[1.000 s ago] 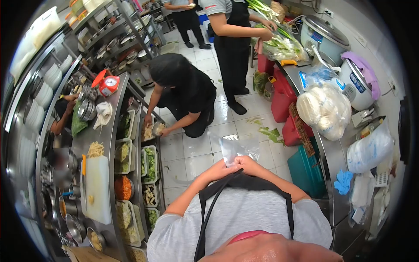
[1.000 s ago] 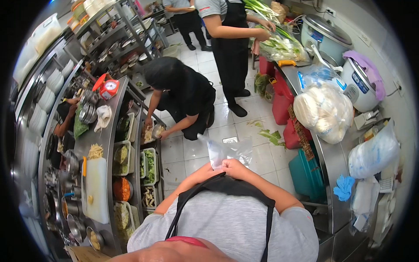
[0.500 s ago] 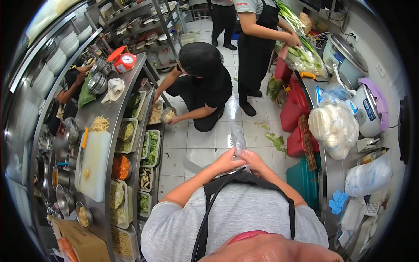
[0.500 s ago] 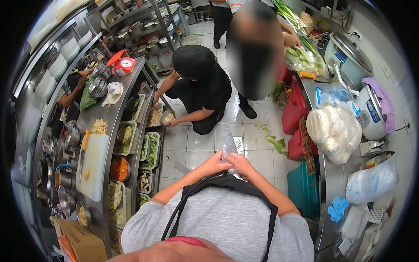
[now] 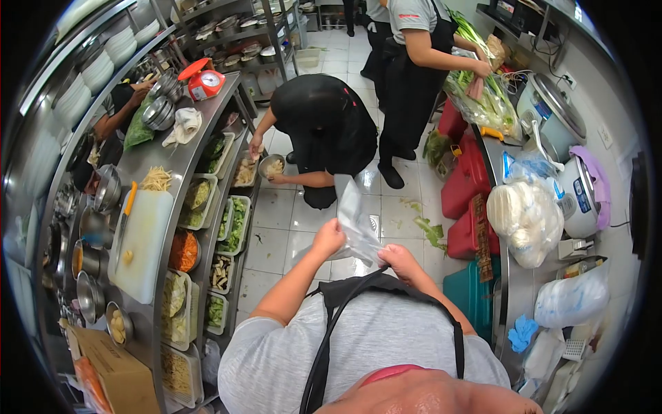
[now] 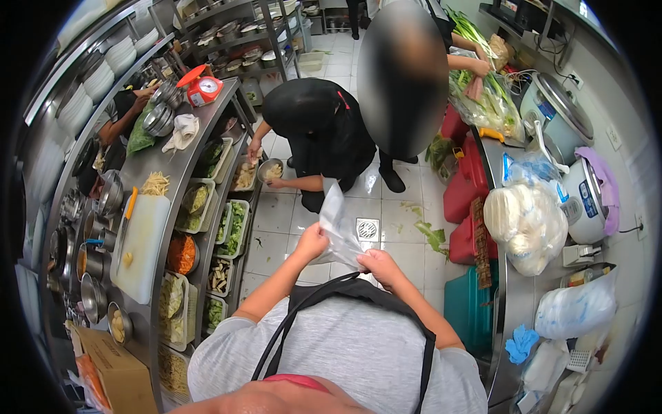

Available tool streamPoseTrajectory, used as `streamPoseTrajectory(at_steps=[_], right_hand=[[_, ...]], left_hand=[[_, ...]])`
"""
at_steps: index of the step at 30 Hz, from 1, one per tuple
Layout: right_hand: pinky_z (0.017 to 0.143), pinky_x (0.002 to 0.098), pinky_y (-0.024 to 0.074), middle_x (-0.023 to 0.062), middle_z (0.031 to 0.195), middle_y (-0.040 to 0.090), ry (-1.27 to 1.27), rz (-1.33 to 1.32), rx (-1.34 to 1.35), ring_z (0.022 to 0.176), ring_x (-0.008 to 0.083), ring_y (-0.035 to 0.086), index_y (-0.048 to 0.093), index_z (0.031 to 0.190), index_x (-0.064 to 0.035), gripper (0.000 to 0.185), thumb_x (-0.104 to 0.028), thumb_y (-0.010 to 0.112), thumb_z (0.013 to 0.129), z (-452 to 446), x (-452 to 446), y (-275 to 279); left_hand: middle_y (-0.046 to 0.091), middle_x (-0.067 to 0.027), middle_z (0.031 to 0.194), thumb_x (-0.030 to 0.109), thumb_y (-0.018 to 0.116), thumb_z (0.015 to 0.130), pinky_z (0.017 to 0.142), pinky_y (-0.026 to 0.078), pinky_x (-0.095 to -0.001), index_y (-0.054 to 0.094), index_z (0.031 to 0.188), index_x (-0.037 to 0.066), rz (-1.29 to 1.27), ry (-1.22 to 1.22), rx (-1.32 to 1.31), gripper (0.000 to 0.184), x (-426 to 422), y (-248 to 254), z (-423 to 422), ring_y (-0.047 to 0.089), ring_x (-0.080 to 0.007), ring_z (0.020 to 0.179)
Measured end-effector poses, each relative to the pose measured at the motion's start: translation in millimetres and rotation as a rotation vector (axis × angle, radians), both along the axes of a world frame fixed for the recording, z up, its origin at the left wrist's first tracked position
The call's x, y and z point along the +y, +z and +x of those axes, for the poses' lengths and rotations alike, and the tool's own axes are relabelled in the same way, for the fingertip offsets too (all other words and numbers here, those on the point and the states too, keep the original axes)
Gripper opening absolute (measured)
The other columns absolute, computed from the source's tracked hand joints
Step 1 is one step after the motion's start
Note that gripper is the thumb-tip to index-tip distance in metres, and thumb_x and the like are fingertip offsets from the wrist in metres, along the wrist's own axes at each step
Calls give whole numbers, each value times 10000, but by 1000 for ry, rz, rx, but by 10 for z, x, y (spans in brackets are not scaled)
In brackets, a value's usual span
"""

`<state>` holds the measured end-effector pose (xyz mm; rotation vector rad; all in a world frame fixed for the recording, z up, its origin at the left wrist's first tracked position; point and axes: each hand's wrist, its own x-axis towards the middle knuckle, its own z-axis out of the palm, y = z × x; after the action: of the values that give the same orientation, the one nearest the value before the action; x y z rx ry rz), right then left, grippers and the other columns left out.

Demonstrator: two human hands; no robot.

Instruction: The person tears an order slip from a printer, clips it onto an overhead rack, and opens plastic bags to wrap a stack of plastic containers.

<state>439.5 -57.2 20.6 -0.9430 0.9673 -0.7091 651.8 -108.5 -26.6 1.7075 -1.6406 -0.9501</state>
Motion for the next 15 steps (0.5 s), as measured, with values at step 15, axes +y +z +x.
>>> streamPoseTrajectory(at_steps=[15], right_hand=[[543, 215, 379, -1, 709, 520, -318, 14, -157, 614, 87, 484, 507, 830, -102, 164, -262, 475, 820, -22, -264, 115]], left_hand=[[505, -72, 963, 48, 468, 731, 718, 402, -236, 454, 1031, 33, 80, -530, 590, 301, 354, 992, 94, 494, -137, 845]])
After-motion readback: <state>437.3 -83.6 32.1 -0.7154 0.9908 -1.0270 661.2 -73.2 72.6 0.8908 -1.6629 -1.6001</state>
